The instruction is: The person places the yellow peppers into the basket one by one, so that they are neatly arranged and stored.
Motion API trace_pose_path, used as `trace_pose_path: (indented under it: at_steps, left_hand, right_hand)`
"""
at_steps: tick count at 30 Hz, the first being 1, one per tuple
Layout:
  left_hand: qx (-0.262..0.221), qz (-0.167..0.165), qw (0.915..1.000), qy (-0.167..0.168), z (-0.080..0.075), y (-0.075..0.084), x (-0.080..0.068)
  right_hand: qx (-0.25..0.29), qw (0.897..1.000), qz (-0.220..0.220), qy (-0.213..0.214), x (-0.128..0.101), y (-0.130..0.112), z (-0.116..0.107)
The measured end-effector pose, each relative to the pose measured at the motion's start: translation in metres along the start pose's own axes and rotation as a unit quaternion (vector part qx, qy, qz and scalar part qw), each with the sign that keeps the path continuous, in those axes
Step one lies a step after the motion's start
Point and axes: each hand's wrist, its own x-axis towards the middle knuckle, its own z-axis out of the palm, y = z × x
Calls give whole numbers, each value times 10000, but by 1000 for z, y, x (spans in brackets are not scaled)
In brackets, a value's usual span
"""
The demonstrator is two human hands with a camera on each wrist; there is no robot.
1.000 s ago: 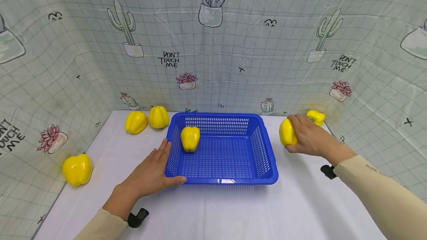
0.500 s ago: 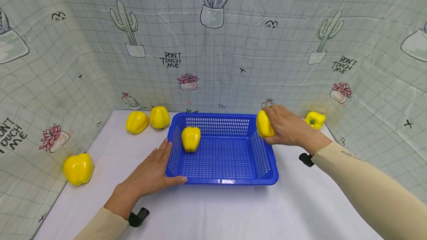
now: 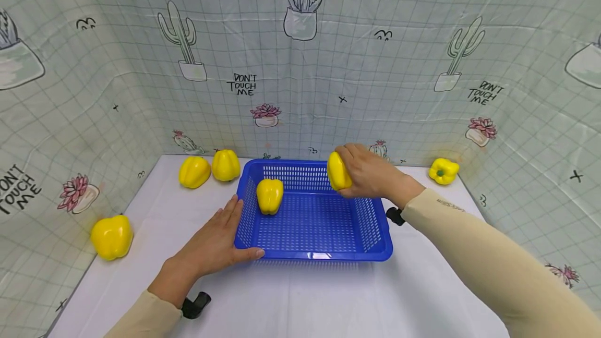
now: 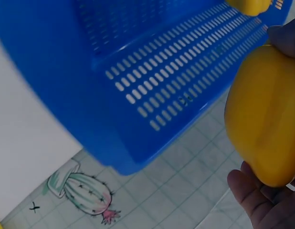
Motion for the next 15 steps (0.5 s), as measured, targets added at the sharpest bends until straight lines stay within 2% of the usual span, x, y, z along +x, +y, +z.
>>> trace_pose_path:
  at_steps: [10,15]
  left_hand:
    - [72,21,10000,52,1,-2,2]
    - [58,-4,10000,31,2,-2,2]
  right_hand:
    - [-359,9989,-292,92,30,-16,22]
    - [-290,9993,-178,-136,38,-27,38]
